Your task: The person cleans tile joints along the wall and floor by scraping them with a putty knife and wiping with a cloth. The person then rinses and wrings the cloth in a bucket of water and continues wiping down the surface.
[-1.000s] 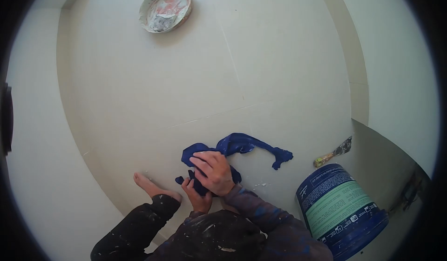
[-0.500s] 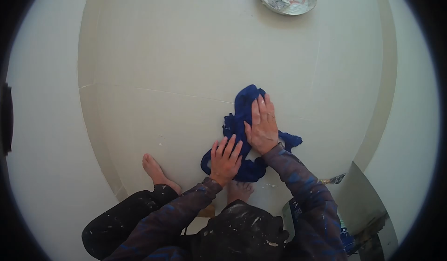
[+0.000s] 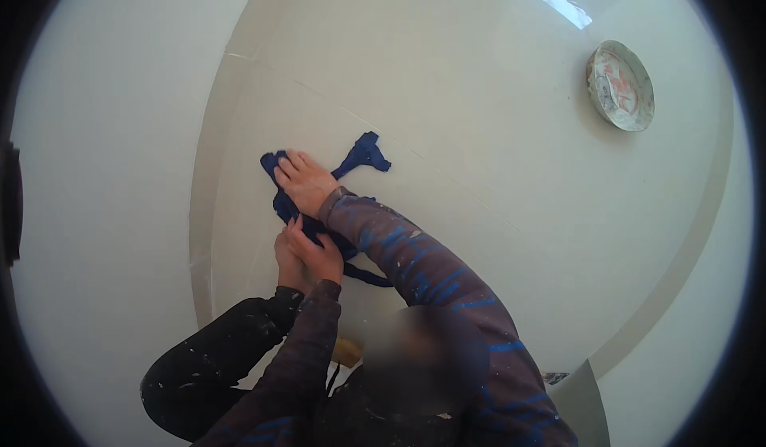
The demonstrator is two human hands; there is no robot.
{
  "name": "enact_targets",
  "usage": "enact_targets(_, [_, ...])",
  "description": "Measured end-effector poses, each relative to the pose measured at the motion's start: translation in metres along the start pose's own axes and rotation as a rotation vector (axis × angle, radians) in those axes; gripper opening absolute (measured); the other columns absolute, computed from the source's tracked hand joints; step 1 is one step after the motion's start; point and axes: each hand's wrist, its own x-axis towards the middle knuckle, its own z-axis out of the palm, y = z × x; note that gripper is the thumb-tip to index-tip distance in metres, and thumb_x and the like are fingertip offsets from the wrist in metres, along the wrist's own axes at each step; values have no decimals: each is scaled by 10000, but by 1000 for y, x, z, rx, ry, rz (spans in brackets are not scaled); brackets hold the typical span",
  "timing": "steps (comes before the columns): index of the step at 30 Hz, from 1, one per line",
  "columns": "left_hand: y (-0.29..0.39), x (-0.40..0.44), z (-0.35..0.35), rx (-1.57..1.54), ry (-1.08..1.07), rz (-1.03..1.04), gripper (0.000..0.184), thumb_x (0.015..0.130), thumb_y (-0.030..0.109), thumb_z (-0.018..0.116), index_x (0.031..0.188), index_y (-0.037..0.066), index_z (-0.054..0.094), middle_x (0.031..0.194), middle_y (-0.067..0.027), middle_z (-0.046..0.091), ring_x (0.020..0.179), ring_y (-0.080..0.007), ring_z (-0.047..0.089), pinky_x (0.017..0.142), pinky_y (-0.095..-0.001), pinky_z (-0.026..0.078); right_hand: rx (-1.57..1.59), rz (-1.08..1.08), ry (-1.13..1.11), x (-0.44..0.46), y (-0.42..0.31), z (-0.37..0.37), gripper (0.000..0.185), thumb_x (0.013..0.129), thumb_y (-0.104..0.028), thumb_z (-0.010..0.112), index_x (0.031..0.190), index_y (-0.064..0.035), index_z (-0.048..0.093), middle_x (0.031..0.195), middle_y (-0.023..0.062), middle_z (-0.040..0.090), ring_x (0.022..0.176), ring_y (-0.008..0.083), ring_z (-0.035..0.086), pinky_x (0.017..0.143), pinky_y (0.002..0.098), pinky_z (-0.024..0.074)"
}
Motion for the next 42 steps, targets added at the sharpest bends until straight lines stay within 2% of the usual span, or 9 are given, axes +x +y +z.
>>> enact_targets(5, [13,-58,-33,-97,-41,21,545,892,-22,572,1430,-25,485,1551,-292,388,1440,-495,382,1210,-581,271,386,280,125,-74,-40,-36,401,856,-37,670,1254,-82,674,1329,122,636,1237,354,588,1048,477,474])
enact_targets(7, [40,-73,-32,-201,-94,218,537,869,-9,613,1400,38,549,1564,-254,421,1410,-471,434,1184,-579,320,207,426,395,-87,-26,-94,452,850,11,670,1294,-75,667,1342,134,629,1241,369,590,1037,481,475])
enact_targets(10, [100,-41,-17,18,-197,363,574,889,43,641,1448,23,512,1601,-248,404,1465,-428,401,1211,-552,292,-51,602,274,-71,27,-142,426,959,-112,666,1377,-35,637,1456,155,573,1376,388,493,1121,489,397])
enact_targets(16, [107,3,10,-125,-208,201,532,900,98,647,1420,37,555,1602,-229,432,1459,-408,414,1190,-558,303,-344,325,22,-18,65,-112,481,929,-127,638,1389,14,621,1467,130,563,1366,338,502,1098,436,421])
enact_targets(21, [108,87,19,-337,-94,149,468,947,122,625,1397,10,561,1578,-233,466,1383,-413,464,1152,-528,357,-391,180,45,79,97,-89,425,895,-107,601,1297,17,660,1160,90,588,1065,291,552,931,409,467])
enact_targets(27, [61,117,0,-508,23,291,342,964,81,579,1296,-1,590,1294,-193,583,1097,-333,589,928,-420,524,-489,194,-105,15,77,-126,454,887,-107,612,1330,-19,659,1150,89,570,1065,297,551,892,414,464])
enact_targets(30, [23,95,33,-561,131,129,274,945,51,582,1217,11,590,1214,-179,572,1032,-319,587,896,-419,518,-549,173,-119,42,86,-116,462,886,-108,617,1340,-31,658,1154,92,566,1068,299,552,886,418,462])
enact_targets(31, [29,100,30,-511,136,254,251,927,22,589,1178,17,570,1175,-175,551,992,-317,580,865,-423,516,-565,170,-122,55,91,-112,469,887,-108,619,1349,-35,656,1158,93,564,1072,302,552,885,419,461])
enact_targets(42, [27,98,37,-529,132,202,327,874,15,607,1194,27,537,1182,-197,539,1017,-376,589,872,-480,534,-603,205,-318,66,92,-123,552,881,-63,601,1432,-55,613,1270,121,544,1156,331,534,932,464,450])
